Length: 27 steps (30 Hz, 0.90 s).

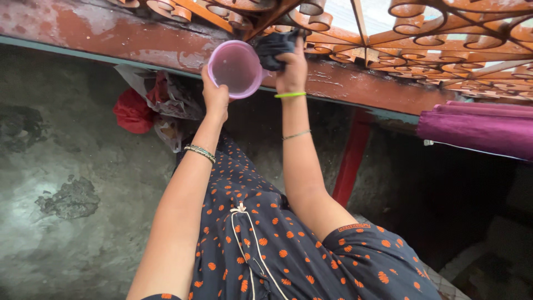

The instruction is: The person cleans a decorative metal grill by hand with a cloth, dipping it into a small cup of water and wiping the intricate metal surfaces.

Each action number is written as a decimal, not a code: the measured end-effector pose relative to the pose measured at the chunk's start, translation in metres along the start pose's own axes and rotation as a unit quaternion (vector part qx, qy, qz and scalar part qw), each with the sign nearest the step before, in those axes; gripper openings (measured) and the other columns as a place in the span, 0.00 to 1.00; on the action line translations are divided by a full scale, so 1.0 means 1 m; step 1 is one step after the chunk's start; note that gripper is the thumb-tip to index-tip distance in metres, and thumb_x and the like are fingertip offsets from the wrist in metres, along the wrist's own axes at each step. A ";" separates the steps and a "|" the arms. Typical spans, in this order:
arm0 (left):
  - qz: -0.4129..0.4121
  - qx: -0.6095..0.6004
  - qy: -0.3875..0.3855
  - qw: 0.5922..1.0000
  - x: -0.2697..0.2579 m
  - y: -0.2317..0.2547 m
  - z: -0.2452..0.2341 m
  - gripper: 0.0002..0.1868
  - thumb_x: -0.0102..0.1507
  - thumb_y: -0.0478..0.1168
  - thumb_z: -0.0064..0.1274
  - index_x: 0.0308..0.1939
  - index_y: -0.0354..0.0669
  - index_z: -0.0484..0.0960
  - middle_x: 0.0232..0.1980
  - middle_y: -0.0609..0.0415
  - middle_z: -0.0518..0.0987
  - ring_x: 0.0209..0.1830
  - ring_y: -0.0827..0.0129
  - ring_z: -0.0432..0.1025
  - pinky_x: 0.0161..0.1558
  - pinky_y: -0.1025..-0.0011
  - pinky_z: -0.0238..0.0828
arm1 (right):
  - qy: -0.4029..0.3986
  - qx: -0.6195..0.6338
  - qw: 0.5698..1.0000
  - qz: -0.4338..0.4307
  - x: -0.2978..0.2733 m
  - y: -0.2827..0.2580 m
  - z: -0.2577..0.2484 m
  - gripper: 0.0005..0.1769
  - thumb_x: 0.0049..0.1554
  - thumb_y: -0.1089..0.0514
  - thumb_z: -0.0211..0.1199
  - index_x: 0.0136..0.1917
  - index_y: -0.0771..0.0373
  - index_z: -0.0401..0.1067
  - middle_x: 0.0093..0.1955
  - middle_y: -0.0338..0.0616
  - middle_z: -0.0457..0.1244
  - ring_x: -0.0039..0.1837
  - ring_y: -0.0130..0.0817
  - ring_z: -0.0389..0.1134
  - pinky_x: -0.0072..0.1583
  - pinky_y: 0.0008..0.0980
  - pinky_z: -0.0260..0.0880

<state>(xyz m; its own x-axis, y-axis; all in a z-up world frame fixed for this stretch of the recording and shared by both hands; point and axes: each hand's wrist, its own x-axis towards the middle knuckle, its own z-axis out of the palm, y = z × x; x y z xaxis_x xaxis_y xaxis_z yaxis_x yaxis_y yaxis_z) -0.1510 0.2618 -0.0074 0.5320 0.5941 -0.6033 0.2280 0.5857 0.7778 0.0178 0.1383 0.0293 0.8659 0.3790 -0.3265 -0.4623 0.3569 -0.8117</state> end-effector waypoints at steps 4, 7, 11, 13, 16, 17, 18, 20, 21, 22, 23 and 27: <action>-0.034 0.012 -0.020 0.999 0.005 -0.017 0.019 0.41 0.58 0.21 0.36 0.74 0.56 0.57 0.68 0.46 0.72 0.60 0.59 0.76 0.42 0.67 0.84 | -0.032 0.120 0.992 0.025 -0.040 -0.040 0.015 0.47 0.44 0.75 0.48 0.78 0.65 0.57 0.65 0.51 0.63 0.66 0.43 0.67 0.71 0.40 0.68; 0.032 0.034 -0.036 0.998 0.013 -0.042 0.034 0.41 0.60 0.22 0.39 0.76 0.54 0.58 0.68 0.44 0.74 0.63 0.60 0.75 0.52 0.68 0.80 | -0.009 0.017 0.999 -0.045 -0.062 -0.045 0.016 0.41 0.44 0.74 0.46 0.73 0.72 0.65 0.65 0.51 0.65 0.66 0.41 0.68 0.69 0.36 0.68; -0.014 0.050 -0.048 0.997 0.022 -0.062 0.064 0.41 0.59 0.23 0.40 0.75 0.55 0.58 0.66 0.45 0.75 0.61 0.61 0.75 0.53 0.67 0.79 | -0.055 -0.437 0.876 -0.196 -0.067 -0.034 0.013 0.31 0.50 0.75 0.55 0.67 0.65 0.69 0.65 0.48 0.65 0.67 0.45 0.65 0.70 0.37 0.65; 0.032 0.033 -0.066 0.997 0.023 -0.064 0.077 0.42 0.58 0.22 0.40 0.75 0.54 0.59 0.66 0.44 0.76 0.63 0.59 0.75 0.55 0.67 0.78 | -0.085 -0.626 0.734 -0.250 -0.063 -0.033 0.014 0.32 0.45 0.73 0.56 0.65 0.63 0.70 0.65 0.49 0.65 0.68 0.51 0.64 0.71 0.39 0.64; 0.018 -0.010 -0.104 0.994 0.020 -0.051 0.089 0.42 0.57 0.21 0.39 0.74 0.54 0.58 0.66 0.45 0.74 0.61 0.58 0.75 0.47 0.65 0.81 | -0.135 -0.724 0.626 -0.257 -0.050 -0.028 0.013 0.35 0.42 0.72 0.58 0.64 0.60 0.70 0.67 0.48 0.63 0.68 0.56 0.62 0.70 0.43 0.64; -0.044 -0.035 -0.124 0.991 0.018 -0.045 0.092 0.41 0.57 0.22 0.38 0.73 0.56 0.56 0.65 0.47 0.71 0.57 0.59 0.75 0.37 0.64 0.85 | -0.143 -0.757 0.595 -0.231 -0.042 -0.026 0.011 0.35 0.43 0.71 0.60 0.65 0.61 0.69 0.67 0.50 0.62 0.64 0.56 0.62 0.66 0.44 0.65; -0.045 -0.035 -0.123 0.991 0.017 -0.040 0.093 0.41 0.57 0.22 0.38 0.73 0.56 0.56 0.65 0.47 0.71 0.57 0.59 0.75 0.37 0.64 0.85 | -0.152 -0.786 0.563 -0.205 -0.034 -0.022 0.007 0.36 0.43 0.70 0.63 0.67 0.61 0.69 0.67 0.51 0.62 0.60 0.56 0.62 0.63 0.45 0.66; -0.058 -0.010 -0.141 0.988 0.019 -0.033 0.095 0.39 0.60 0.24 0.38 0.74 0.57 0.53 0.64 0.47 0.71 0.53 0.57 0.77 0.31 0.68 0.85 | -0.162 -0.794 0.553 -0.190 -0.021 -0.011 -0.006 0.35 0.42 0.68 0.63 0.66 0.62 0.69 0.66 0.52 0.62 0.58 0.56 0.63 0.59 0.46 0.67; -0.058 -0.009 -0.140 0.988 0.020 -0.034 0.096 0.39 0.60 0.24 0.38 0.74 0.57 0.53 0.64 0.47 0.71 0.53 0.57 0.77 0.31 0.68 0.85 | -0.172 -0.802 0.543 -0.176 -0.012 -0.005 -0.014 0.35 0.42 0.66 0.64 0.65 0.63 0.68 0.64 0.53 0.63 0.55 0.56 0.64 0.56 0.47 0.69; -0.058 0.003 -0.146 0.988 0.022 -0.038 0.095 0.38 0.62 0.27 0.41 0.74 0.56 0.52 0.64 0.46 0.71 0.54 0.57 0.77 0.34 0.66 0.84 | -0.173 -0.801 0.545 -0.177 -0.004 0.003 -0.023 0.35 0.42 0.66 0.64 0.65 0.63 0.68 0.64 0.53 0.63 0.55 0.56 0.64 0.56 0.47 0.69; -0.058 0.016 -0.152 0.987 0.024 -0.040 0.094 0.36 0.64 0.29 0.44 0.74 0.56 0.52 0.65 0.45 0.72 0.56 0.58 0.76 0.38 0.64 0.84 | -0.176 -0.826 0.516 -0.142 0.003 0.012 -0.032 0.29 0.48 0.64 0.62 0.65 0.62 0.69 0.61 0.50 0.65 0.57 0.54 0.65 0.57 0.47 0.70; 0.056 0.128 -0.137 0.981 0.018 -0.022 0.091 0.37 0.67 0.32 0.51 0.77 0.52 0.54 0.68 0.40 0.76 0.65 0.57 0.76 0.60 0.61 0.75 | -0.182 -0.874 0.441 -0.094 0.019 0.033 -0.052 0.11 0.58 0.58 0.58 0.55 0.59 0.74 0.60 0.46 0.68 0.63 0.47 0.69 0.59 0.45 0.73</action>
<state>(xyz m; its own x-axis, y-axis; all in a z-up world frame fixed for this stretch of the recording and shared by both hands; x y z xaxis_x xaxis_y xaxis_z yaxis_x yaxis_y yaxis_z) -0.0724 0.2090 -0.0196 0.7571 0.4554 -0.4684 0.3344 0.3459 0.8767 0.0291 0.1126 -0.0286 0.6232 0.7077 -0.3329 0.7390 -0.6722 -0.0455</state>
